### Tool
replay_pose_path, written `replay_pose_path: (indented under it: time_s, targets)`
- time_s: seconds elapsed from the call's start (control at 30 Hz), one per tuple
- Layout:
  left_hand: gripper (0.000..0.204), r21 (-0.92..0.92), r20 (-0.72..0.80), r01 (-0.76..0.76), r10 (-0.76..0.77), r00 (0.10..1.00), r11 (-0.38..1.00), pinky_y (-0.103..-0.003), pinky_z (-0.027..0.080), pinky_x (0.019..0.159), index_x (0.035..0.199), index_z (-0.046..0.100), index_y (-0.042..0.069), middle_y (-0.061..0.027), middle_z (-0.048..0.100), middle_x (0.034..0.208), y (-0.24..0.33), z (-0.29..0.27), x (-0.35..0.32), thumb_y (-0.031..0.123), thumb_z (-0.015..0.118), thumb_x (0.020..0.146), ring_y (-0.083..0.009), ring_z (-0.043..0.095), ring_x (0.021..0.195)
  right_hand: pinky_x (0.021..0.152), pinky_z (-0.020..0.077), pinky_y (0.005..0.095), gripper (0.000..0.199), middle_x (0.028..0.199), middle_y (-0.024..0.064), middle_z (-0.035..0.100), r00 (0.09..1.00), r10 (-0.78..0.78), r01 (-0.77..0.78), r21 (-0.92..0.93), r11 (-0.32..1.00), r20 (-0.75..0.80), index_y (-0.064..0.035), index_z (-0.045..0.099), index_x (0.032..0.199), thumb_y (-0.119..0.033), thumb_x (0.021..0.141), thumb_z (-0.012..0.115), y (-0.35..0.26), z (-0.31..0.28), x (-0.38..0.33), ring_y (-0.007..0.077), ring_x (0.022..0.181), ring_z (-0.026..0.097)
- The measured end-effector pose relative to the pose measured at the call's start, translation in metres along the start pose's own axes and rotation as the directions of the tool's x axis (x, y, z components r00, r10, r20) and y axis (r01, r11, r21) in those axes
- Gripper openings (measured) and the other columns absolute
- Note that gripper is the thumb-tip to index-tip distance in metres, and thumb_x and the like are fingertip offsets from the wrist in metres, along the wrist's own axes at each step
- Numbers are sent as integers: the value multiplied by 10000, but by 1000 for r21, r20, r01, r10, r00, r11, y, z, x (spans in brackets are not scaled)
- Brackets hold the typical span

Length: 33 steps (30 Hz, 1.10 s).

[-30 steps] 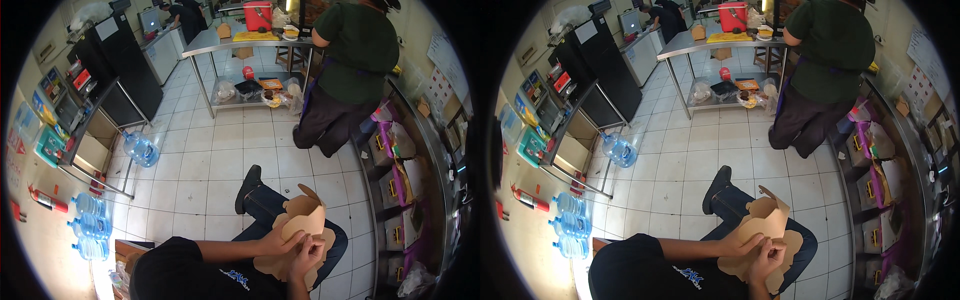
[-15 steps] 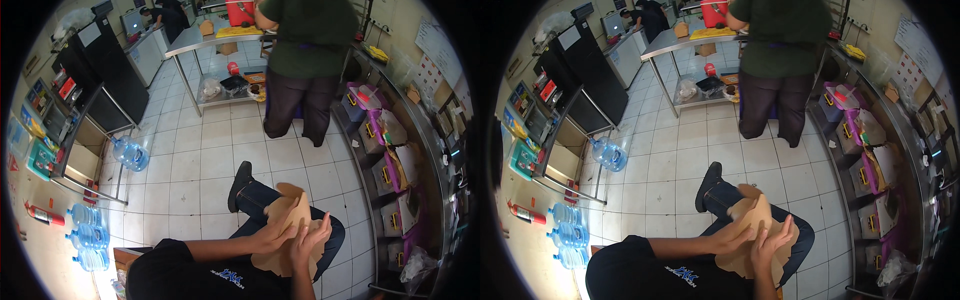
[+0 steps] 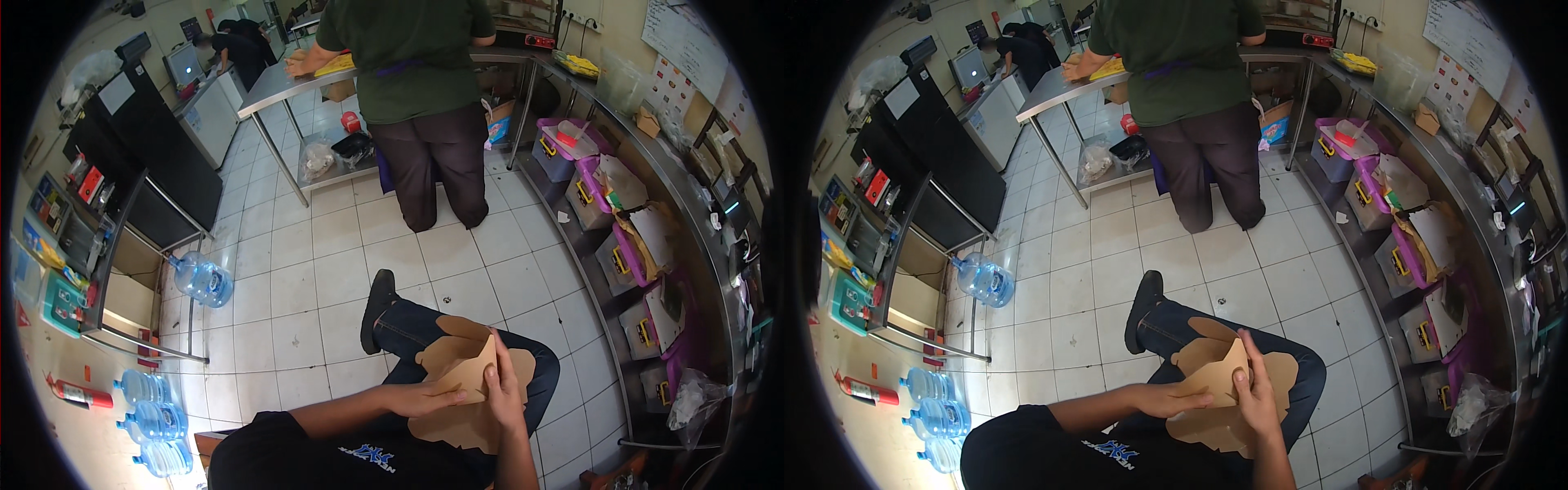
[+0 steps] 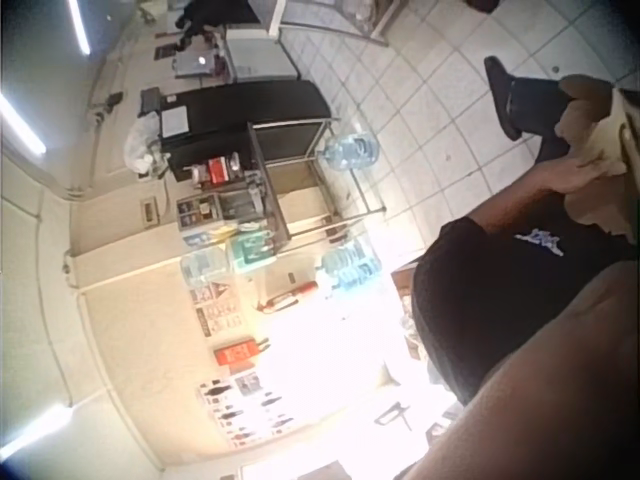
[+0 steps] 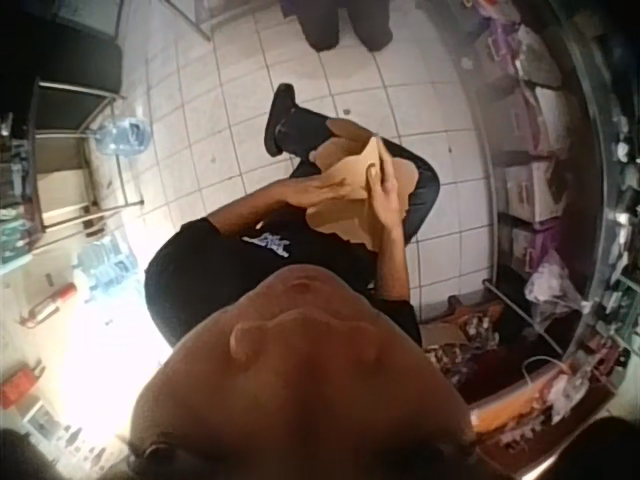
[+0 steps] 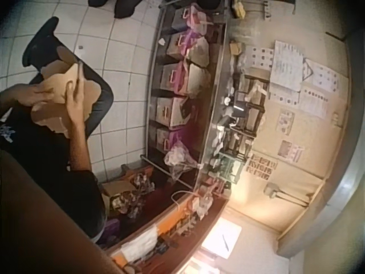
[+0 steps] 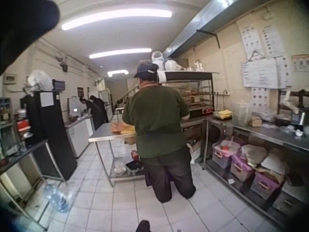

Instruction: Assembling and stacking cardboard food boxes while sitting in a commercial kitchen prep area.

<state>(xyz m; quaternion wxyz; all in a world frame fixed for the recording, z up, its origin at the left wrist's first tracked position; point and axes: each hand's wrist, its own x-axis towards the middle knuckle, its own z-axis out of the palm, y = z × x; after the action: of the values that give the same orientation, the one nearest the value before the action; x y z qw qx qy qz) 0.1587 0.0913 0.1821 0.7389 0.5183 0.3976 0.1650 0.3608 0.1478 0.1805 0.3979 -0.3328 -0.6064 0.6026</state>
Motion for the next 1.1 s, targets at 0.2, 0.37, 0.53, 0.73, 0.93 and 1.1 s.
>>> replay_pose_path:
  time_s: [0.2,0.37,0.53,0.73,0.93,1.1]
  targets:
    - [551,-326,-39,35,-51,998,945,-306,410,1029,1407,478,31,-73,555,1336,-4,-20,-12,440,479,1038,-152,519,1219,1127,339,376,465,1527,154,413,998,-24,14,179,984,53,17,445,1431,-179,1019,533,14,-8,0,243,1352,445]
    - [520,-524,-54,-24,-5,999,851,-315,428,1037,1403,486,-7,-79,588,1333,-36,-23,-22,337,537,1017,-151,551,1225,1015,427,309,379,1226,99,627,988,118,-117,-21,993,100,38,557,1312,-208,1024,550,-8,2,-4,173,1161,564]
    - [500,-597,-76,6,-64,995,802,-318,447,1028,1378,513,-18,-78,610,1313,-40,-13,-10,311,563,1004,-161,584,1183,899,483,270,319,1077,45,684,923,379,-350,257,901,-72,32,629,1222,-214,1030,559,0,11,-26,118,1005,613]
    - [484,-424,-400,-62,-125,908,903,-326,491,970,1352,524,15,-84,633,1248,16,-22,-32,287,636,967,-175,612,1131,846,538,292,273,1089,148,729,986,42,-95,-333,938,-162,-36,671,1221,-180,1010,575,-34,25,-10,159,965,705]
    - [504,-329,-344,24,-144,928,944,-306,458,981,1382,492,-1,-84,609,1261,45,-28,-26,292,599,985,-174,574,1161,838,582,338,335,1185,93,706,991,-119,130,-583,802,57,-112,694,1219,-10,907,631,-36,-1,-3,240,972,720]
    - [465,-243,-338,-66,-21,941,968,-316,452,988,1372,496,0,-83,596,1267,49,-14,-30,281,574,1011,-165,554,1171,689,605,286,329,1161,73,719,872,-483,389,-712,585,79,-133,744,1075,36,801,673,-18,2,-11,214,858,729]
